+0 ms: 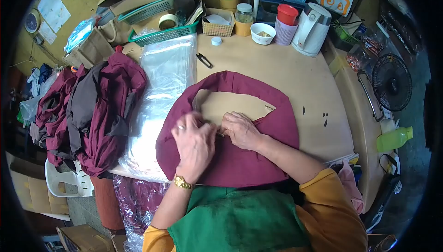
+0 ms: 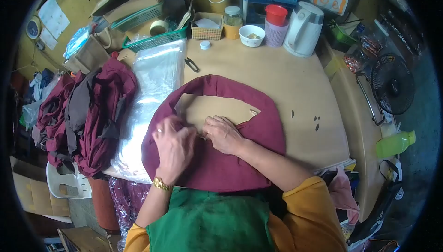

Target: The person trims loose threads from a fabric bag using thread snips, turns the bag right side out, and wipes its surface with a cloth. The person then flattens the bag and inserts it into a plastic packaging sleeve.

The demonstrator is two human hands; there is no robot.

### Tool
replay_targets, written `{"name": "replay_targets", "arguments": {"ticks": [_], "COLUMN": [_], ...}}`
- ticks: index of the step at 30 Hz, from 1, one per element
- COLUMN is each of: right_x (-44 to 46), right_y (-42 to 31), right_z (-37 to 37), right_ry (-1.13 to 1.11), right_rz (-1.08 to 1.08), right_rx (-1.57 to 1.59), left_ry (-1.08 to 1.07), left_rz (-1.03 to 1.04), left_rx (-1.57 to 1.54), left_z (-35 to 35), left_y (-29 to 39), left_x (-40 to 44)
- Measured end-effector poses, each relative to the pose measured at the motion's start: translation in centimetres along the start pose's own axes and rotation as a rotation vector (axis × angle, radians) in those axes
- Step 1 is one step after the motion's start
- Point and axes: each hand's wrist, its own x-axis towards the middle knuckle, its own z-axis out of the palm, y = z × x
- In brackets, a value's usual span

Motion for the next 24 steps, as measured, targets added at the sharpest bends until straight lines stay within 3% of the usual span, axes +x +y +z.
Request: {"name": "replay_targets", "arguments": {"ticks": [2,5,7,9,11,12,14,15,17,19,20,24], "right_x": [-0.2,-0.3,-0.6,-0.8,-0.8,-0.8,0.2,1.0,2.4,3.8,4.6,6.9], "right_y": [0.3,0.1,-0.6,-1.4,-1.4,-1.4,-1.2,-1.0,-1.0,-2.2,-2.5,0.2], "right_z": [0.2,0.0,-0.1,-0.4,-0.8,-0.9,-2.1,-2.7,-2.9,-1.8,-0.6,4.0], "right_ry": [-0.011,-0.035,-0.042,-0.086,-0.089,-0.092,-0.151,-0.212,-0.172,-0.051,-0.008,0.067], "right_rz": [0.001,-0.002,-0.005,0.005,0.022,0.047,0.137,0.228,0.249,0.296,0.112,0.063], "right_rx": [0.007,0.005,-0.003,-0.069,-0.060,-0.056,0.020,0.093,0.163,0.270,0.285,0.141], "left_ry": [0.200,0.215,0.112,-0.063,-0.042,-0.063,-0.058,-0.053,-0.115,-0.141,-0.228,-0.239], "left_rz": [0.038,-0.093,-0.145,-0.228,-0.168,-0.274,-0.292,-0.295,-0.461,-0.462,-0.529,-0.472], "left_rx": [0.235,0.213,0.188,-0.083,-0.090,-0.356,-0.726,-0.721,-1.442,-1.376,-1.440,-1.474], "left_z": [0.8,3.7,3.8,4.1,3.2,2.8,5.0,5.0,5.1,5.5,6.1,6.9], "left_y": [-1.2,-4.1,-4.6,-5.1,-5.0,-4.9,-7.0,-7.0,-6.5,-6.2,-6.1,-6.3], "left_x": [1.4,2.7,2.9,3.1,2.7,2.5,1.1,0.4,-0.5,-1.0,-1.4,-1.1]}}
